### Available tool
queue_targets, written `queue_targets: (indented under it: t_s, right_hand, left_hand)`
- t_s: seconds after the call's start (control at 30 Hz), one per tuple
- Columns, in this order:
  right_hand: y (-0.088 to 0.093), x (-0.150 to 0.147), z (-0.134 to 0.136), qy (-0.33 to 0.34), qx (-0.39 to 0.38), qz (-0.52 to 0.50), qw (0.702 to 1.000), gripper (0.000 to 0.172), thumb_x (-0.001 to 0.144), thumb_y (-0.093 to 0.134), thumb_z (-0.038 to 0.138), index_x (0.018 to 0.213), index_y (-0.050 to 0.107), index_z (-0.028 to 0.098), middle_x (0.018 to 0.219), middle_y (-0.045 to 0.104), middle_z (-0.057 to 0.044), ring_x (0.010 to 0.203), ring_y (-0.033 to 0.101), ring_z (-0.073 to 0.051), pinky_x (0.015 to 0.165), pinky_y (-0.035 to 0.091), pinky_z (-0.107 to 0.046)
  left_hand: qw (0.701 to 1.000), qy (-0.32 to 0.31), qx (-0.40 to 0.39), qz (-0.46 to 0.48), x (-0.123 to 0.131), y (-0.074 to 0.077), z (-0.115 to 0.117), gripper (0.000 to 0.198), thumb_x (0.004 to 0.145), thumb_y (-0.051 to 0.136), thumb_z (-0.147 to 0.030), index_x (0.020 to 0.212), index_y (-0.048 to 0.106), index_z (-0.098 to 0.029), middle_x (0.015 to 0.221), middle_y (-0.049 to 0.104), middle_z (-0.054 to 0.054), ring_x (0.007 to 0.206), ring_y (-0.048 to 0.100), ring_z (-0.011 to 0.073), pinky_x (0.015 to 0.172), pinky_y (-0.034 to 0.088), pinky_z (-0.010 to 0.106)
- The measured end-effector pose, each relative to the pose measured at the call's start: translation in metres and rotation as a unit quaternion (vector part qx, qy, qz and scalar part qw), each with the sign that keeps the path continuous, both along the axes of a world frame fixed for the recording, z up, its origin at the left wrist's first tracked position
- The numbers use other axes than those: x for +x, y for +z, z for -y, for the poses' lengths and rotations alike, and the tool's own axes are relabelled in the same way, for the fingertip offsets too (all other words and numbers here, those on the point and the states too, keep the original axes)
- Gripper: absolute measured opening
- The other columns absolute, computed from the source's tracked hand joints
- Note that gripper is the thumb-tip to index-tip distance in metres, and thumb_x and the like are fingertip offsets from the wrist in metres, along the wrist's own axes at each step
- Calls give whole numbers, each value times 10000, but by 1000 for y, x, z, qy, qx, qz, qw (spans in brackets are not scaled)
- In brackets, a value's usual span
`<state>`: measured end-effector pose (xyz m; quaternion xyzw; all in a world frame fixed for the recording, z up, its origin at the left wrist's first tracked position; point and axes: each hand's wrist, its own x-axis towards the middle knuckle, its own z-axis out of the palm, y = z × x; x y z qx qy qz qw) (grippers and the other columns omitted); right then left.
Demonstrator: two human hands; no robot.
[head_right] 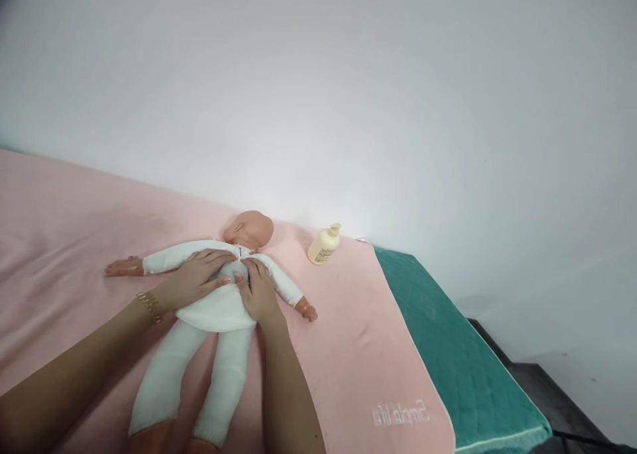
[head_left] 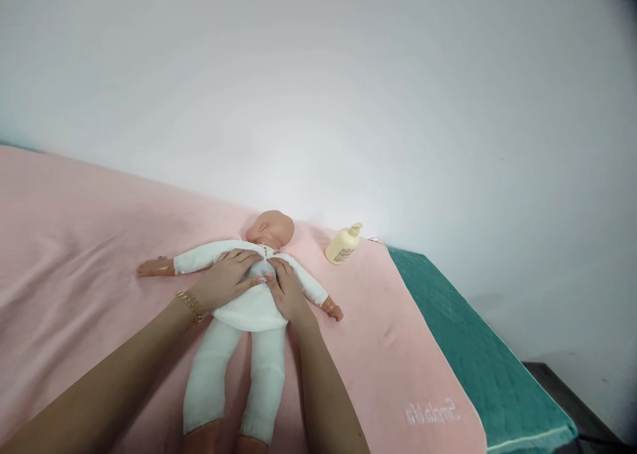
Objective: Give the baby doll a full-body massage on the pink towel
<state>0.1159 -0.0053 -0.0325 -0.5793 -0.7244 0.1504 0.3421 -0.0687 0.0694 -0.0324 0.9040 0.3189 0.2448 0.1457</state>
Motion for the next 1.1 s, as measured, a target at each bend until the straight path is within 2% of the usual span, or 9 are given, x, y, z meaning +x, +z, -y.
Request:
queue_targets:
  t_s: [0.13,0.4,0.6,0.7,0.77,0.87,0.93,1.03,1.1]
  right_hand:
    - [-4,1,-1,-1,1,6,1000,525,1018,363,452,1444,437,154,1518,433,-129,1429,348,-238,1204,258,-437]
    - [-3,1,-5,-2,1,15,1000,565,1011,322,523,1388,523,153,1410,555,-135,1335,457,-268,1152,336,-456]
    - [-10,0,-3,-7,33,-20,999,599,1000,309,575,1387,525,172,1405,562,-130,1326,478,-263,1151,340,-469]
    - [-16,3,-1,-14,62,-65,996,553,1004,339,549,1394,515,199,1447,527,-112,1367,445,-242,1180,310,-453]
    - [-18,4,1,-25,81,-97,992,524,1005,358,524,1389,511,203,1455,512,-113,1378,431,-232,1188,305,-442]
    - [-15,5,4,-54,109,-130,984,496,1000,370,504,1340,538,185,1402,532,-132,1351,450,-229,1173,328,-428]
    - [-8,3,3,-88,119,-144,979,486,991,375,503,1293,565,173,1368,539,-144,1331,460,-232,1160,340,-427]
    - [4,-1,-4,-156,113,-172,966,488,973,379,509,1263,569,165,1351,539,-153,1312,467,-242,1139,347,-442]
    - [11,-6,-12,-199,98,-198,955,503,961,377,515,1263,561,157,1350,541,-157,1300,475,-250,1119,359,-444]
  left_hand:
    - [1000,3,-13,5,0,-2,-1,599,972,332,-558,1387,510,-164,1441,531,109,1274,469,299,1070,331,460]
    - [997,3,-70,15,2,1,-3,572,941,376,-569,1311,573,-181,1367,589,118,1265,468,318,1060,341,500]
    - [986,-10,-99,130,0,-4,-11,538,934,354,-548,1239,611,-188,1303,629,109,1223,510,294,1077,347,477]
    - [970,5,-118,212,-3,6,-12,514,927,359,-550,1126,639,-168,1184,665,116,1135,557,275,1027,401,424]
    - [964,31,-136,227,-10,16,-12,487,921,353,-570,923,643,-178,991,679,91,982,590,261,915,453,387]
    - [970,25,-197,138,-26,26,-15,499,889,354,-619,658,511,-205,698,576,34,710,548,221,689,447,334]
    - [964,-15,-262,34,-40,28,-19,493,838,426,-656,629,458,-210,630,528,12,612,508,195,606,413,312]
    - [919,-49,-383,-81,-55,25,-23,495,760,530,-702,713,450,-216,631,563,5,569,525,183,560,424,294]
    - [891,-41,-440,-99,-58,24,-23,514,729,554,-723,767,447,-222,649,594,10,590,572,193,576,469,301]
